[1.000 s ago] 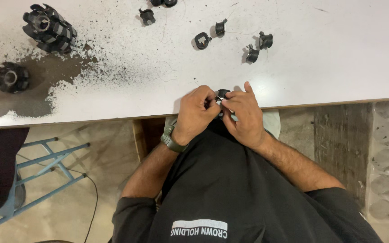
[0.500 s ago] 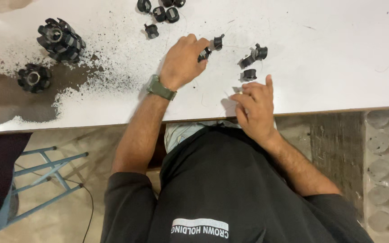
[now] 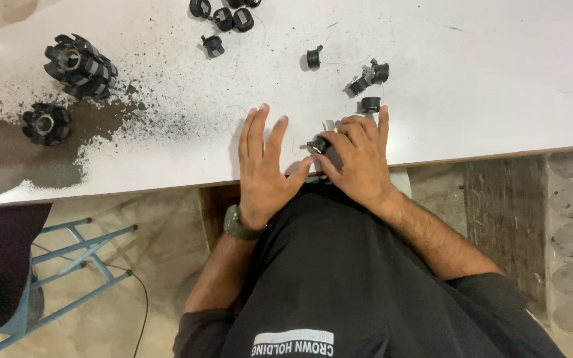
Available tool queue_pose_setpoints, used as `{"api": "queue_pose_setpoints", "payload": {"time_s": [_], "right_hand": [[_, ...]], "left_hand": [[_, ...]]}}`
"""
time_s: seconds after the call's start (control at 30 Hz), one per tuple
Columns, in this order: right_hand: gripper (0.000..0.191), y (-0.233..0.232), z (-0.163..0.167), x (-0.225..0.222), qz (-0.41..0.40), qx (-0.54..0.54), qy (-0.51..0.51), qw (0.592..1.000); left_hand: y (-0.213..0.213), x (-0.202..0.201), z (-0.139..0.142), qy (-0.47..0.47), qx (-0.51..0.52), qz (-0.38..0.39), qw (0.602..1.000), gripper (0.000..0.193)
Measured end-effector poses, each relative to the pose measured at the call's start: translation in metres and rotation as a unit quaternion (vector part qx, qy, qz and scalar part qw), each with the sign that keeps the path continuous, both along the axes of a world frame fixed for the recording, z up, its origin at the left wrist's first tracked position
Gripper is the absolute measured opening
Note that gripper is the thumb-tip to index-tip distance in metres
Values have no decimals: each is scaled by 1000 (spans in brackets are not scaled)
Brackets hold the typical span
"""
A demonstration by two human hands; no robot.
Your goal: The person sits at a workbench assembling wheels, fitting black plastic rollers onto wheel hubs one at a time and pressing them into place by hand, occasionally using a small blade to trim parts. Finished wheel assemblies accumulate on the right side of the bench as loose rollers and hubs are picked up from the table.
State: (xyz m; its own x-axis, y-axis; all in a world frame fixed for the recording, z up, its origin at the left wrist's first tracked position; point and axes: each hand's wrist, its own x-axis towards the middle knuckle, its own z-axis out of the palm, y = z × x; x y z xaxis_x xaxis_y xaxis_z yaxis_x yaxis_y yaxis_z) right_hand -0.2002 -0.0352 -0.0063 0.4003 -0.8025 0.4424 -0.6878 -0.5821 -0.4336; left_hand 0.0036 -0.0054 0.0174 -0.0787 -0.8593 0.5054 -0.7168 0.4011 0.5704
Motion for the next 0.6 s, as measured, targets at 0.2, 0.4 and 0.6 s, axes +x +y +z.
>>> {"api": "queue_pose_setpoints", "payload": {"time_s": [0.2, 0.4, 0.6], "right_hand": [[44, -6, 6, 3, 11, 7, 22, 1000], [46, 0, 4, 2, -9, 0, 12, 1000], [35, 21, -6, -9, 13, -66, -63, 996]], "left_hand": [[-8, 9, -2, -265, -98, -91, 955, 37], [-5, 2, -14, -169, -89, -74, 979, 17], [2, -4, -22, -123, -84, -41, 988, 23]]}}
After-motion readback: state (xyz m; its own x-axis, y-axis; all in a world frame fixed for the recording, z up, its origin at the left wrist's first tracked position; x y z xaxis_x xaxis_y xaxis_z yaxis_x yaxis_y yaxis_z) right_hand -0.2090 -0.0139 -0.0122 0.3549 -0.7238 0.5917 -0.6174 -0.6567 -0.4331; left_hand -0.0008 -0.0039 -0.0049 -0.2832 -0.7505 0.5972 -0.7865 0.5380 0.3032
